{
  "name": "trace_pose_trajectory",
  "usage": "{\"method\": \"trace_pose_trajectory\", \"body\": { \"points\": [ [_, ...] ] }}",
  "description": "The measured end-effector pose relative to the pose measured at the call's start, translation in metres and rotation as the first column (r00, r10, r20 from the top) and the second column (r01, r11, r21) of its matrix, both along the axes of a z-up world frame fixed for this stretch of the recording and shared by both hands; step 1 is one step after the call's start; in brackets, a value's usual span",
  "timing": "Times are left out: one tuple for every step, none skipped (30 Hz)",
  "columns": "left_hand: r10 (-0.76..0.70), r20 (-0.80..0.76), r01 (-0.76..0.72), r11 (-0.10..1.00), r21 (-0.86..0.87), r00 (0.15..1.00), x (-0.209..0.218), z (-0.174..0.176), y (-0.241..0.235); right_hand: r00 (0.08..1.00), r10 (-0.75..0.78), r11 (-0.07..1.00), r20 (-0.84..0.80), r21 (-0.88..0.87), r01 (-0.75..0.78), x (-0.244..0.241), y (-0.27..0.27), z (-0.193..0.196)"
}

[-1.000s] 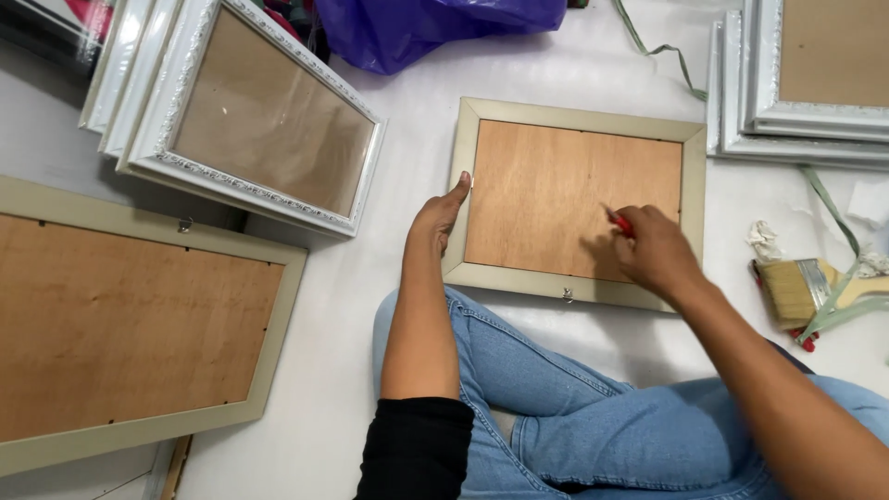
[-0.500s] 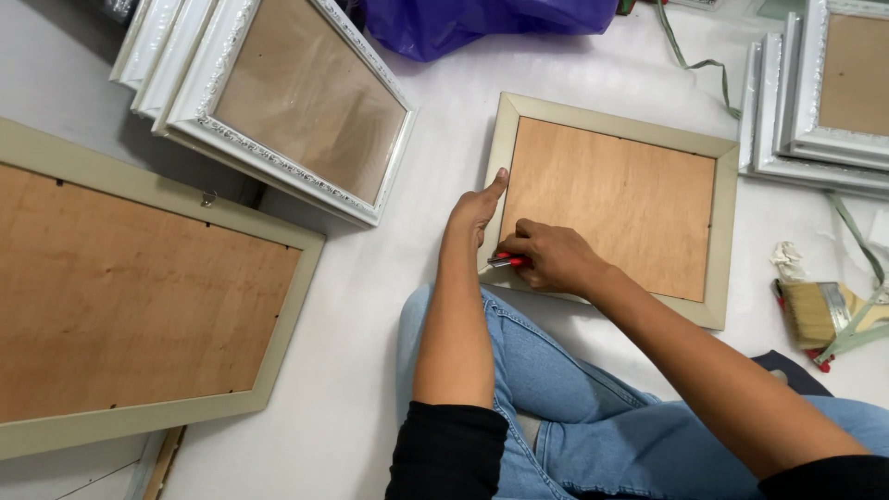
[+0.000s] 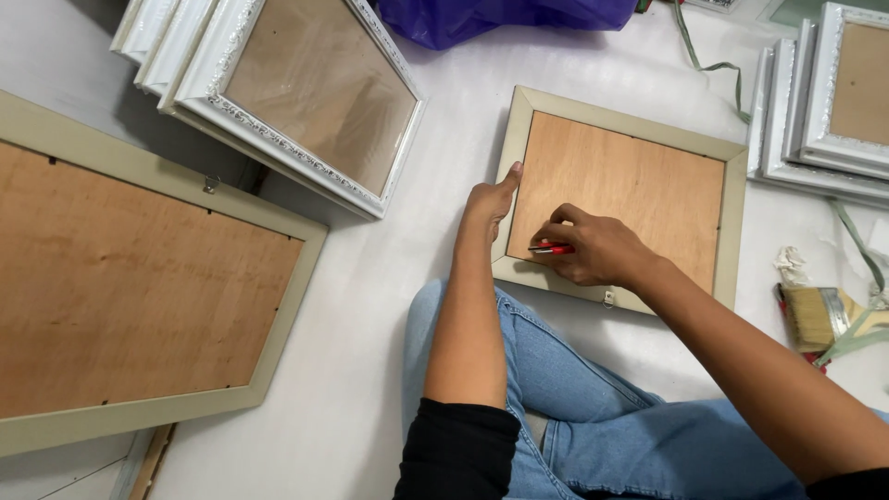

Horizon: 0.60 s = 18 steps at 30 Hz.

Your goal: Opening a picture frame, cleaning the glass with spray and a cloth, and then reassembling the frame.

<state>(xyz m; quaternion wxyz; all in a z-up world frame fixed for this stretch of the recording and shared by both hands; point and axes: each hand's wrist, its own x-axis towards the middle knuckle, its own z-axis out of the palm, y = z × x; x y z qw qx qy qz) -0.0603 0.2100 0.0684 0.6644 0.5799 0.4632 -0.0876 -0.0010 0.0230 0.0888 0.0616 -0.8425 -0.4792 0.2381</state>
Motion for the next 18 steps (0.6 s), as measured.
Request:
{"method": "trace_pose_trajectory", "body": {
  "points": [
    [-0.003,0.000,0.003,1.000,-0.003,1.000,0.001,-0.003,0.000,1.000,-0.003,1.000,0.000,-0.003,0.003,0.000,-0.001,-0.003],
    [0.005,0.004,-0.005,1.000,-0.004,1.000,0.003,-0.005,0.000,1.000,-0.001,1.000,0.007,0.011,0.001,0.001,-0.002,-0.006],
    [0.014,0.008,-0.014,1.000,-0.005,1.000,0.004,-0.008,0.000,1.000,0.002,1.000,0.013,0.024,-0.002,0.002,-0.003,-0.009],
    [0.014,0.009,-0.014,1.000,-0.004,1.000,0.004,-0.010,0.001,1.000,0.002,1.000,0.014,0.024,-0.002,0.000,0.000,-0.008],
    [0.005,0.006,-0.005,1.000,0.002,1.000,0.004,-0.012,0.001,1.000,0.013,0.999,0.008,0.033,-0.013,-0.003,0.004,-0.007],
    [-0.004,0.003,0.004,1.000,0.009,1.000,0.003,-0.015,0.001,1.000,0.025,0.999,0.000,0.041,-0.025,-0.006,0.008,-0.006],
    [-0.002,0.002,0.002,1.000,0.009,1.000,0.002,-0.011,0.001,1.000,0.027,0.999,-0.001,0.041,-0.027,-0.008,0.012,-0.006],
    [0.006,0.001,-0.006,1.000,0.000,1.000,0.001,-0.007,0.001,0.998,0.057,0.997,0.003,0.046,-0.057,-0.010,0.016,-0.005],
    [0.015,0.000,-0.015,1.000,-0.010,1.000,0.000,-0.003,0.000,0.996,0.087,0.995,0.007,0.050,-0.087,-0.012,0.020,-0.005],
    [0.015,-0.001,-0.015,1.000,-0.010,1.000,-0.002,0.003,0.000,0.996,0.086,0.995,0.006,0.050,-0.087,-0.012,0.022,-0.003],
    [0.014,0.009,-0.014,1.000,-0.021,1.000,-0.004,0.009,-0.001,0.995,0.102,0.994,0.019,0.023,-0.103,-0.012,0.025,-0.002],
    [0.013,0.020,-0.012,0.999,-0.032,1.000,-0.005,0.015,-0.002,0.993,0.118,0.993,0.032,-0.005,-0.118,-0.011,0.027,0.000],
    [0.011,0.020,-0.011,0.999,-0.033,1.000,-0.006,0.020,-0.002,0.993,0.116,0.993,0.032,-0.006,-0.116,-0.011,0.027,0.007],
    [0.012,0.029,-0.011,0.999,-0.037,0.999,-0.007,0.024,-0.002,0.996,0.088,0.996,0.034,-0.023,-0.088,-0.011,0.027,0.012],
    [0.014,0.038,-0.012,0.999,-0.040,0.999,-0.009,0.028,-0.002,0.998,0.060,0.997,0.036,-0.041,-0.059,-0.012,0.027,0.018],
    [0.012,0.040,-0.011,0.999,-0.042,0.999,-0.008,0.024,-0.002,0.998,0.059,0.997,0.038,-0.043,-0.057,-0.006,0.017,0.005],
    [0.010,0.052,-0.008,0.999,-0.049,0.999,-0.006,0.019,-0.001,0.996,-0.084,0.996,-0.040,0.000,0.084,-0.001,0.007,-0.008],
    [0.011,0.062,-0.007,0.998,-0.057,0.998,-0.006,0.014,0.000,0.968,-0.219,0.974,-0.125,0.031,0.225,0.003,-0.002,-0.022]
  ]
}}
